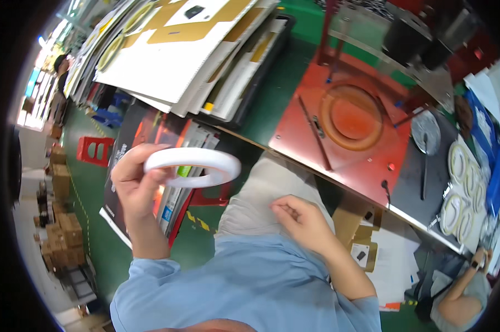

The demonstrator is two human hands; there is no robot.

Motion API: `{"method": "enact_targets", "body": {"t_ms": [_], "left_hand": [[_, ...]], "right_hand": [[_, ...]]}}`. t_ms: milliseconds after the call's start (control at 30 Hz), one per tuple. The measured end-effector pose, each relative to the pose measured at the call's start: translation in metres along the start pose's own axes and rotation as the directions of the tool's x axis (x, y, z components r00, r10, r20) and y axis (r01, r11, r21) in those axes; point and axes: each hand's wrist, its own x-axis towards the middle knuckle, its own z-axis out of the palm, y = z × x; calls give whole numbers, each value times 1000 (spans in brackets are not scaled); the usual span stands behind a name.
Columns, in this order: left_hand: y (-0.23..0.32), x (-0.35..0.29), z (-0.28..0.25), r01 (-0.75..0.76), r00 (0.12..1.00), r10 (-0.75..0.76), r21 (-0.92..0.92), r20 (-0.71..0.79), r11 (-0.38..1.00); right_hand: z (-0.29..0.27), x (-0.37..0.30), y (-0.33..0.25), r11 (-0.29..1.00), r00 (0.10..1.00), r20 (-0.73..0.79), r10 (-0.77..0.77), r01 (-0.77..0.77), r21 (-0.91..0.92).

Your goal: Assemble circular plastic components and apply grease using a brush on a production line.

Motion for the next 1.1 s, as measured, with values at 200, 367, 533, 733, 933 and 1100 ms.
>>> {"method": "enact_targets", "body": {"t_ms": [200,367,533,733,933,1100], "left_hand": [[-19,70,174,-640,766,624,86,158,764],[-48,66,256,-558,815,541,32,206,829],[-57,74,256,-584,782,573,-34,244,811],[-60,6,153,-503,864,489,175,116,846],[-122,-89,-26,184,981,-36,868,-189,462],[-127,-169,-89,343,878,-406,924,-251,171]], "right_hand": [[1,-25,9,998,993,-114,15,-22,-62],[4,-51,32,997,980,-186,77,-78,3],[10,-56,34,989,975,-172,138,-127,70],[12,-40,18,997,986,-155,68,-72,-19],[15,-16,27,997,987,-144,70,-76,-33],[32,6,21,998,999,9,54,-53,-46]]}}
